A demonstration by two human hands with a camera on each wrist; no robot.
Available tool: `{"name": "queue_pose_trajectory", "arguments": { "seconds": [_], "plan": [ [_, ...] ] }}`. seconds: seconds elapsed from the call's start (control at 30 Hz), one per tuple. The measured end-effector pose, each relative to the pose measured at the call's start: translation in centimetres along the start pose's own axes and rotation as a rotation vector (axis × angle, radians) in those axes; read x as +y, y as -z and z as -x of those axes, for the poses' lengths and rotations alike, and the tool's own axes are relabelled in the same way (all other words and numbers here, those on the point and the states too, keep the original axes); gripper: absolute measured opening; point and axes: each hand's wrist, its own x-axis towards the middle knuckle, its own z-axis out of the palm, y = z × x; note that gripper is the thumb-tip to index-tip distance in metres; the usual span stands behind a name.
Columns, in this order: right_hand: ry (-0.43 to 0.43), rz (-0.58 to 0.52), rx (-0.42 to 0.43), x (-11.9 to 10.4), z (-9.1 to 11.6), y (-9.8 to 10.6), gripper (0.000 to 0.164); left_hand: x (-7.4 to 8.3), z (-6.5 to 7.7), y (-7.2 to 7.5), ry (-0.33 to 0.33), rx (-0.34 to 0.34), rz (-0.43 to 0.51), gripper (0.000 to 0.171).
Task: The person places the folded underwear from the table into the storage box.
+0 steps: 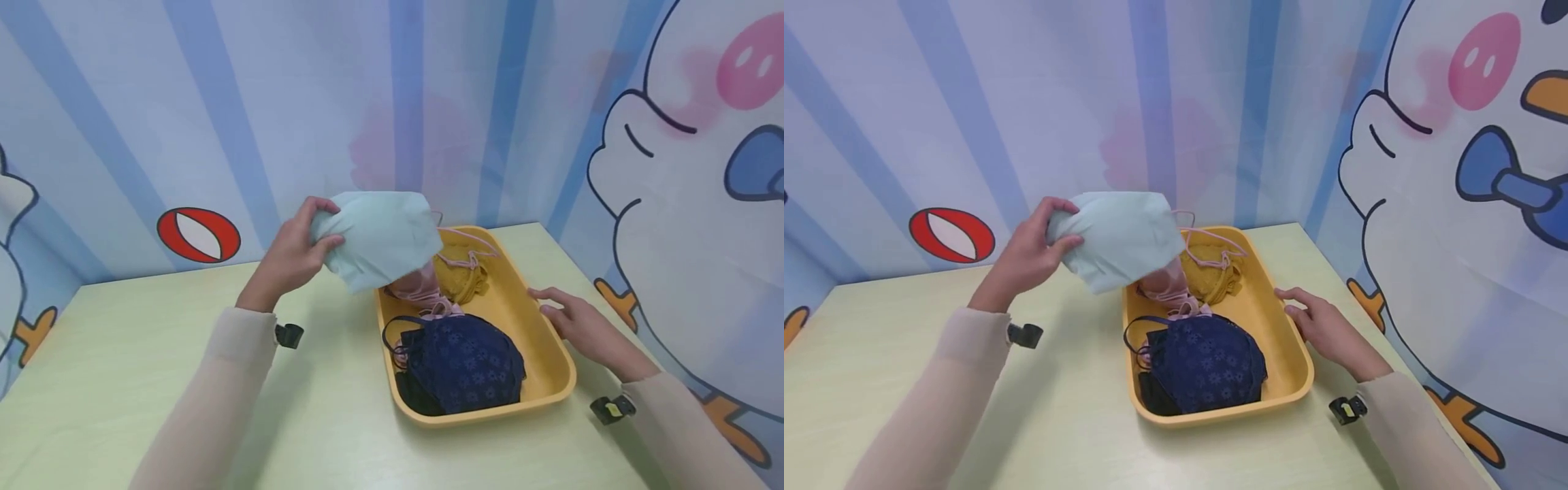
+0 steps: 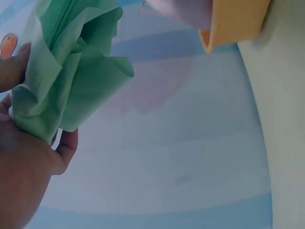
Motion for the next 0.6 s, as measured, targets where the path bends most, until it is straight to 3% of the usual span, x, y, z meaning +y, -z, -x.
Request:
{"name": "queue_pose_trajectory", "arguments": {
  "seconds": [0.13, 0.27, 0.43, 0.6],
  "plan": [
    [-0.006, -0.001, 0.002, 0.0, 0.1, 0.1, 0.042, 0.4, -2.1, -2.7, -0.077, -0.019, -0.002, 0.037],
    [-0.014, 0.005, 0.005, -0.4, 0.1, -0.1, 0.041, 0.6, -3.7, -4.9, -0.091, -0.048, -0.007, 0.035],
    [-0.018, -0.010, -0.001, -0.9, -0.2, -0.8, 0.040, 0.0, -4.9, -6.9, -0.013, -0.074, -0.060, 0.034],
    [-0.029, -0.011, -0.005, -1.0, -0.3, -1.4, 0.040, -1.2, -5.3, -8.2, 0.108, -0.118, -0.185, 0.033]
  ]
}}
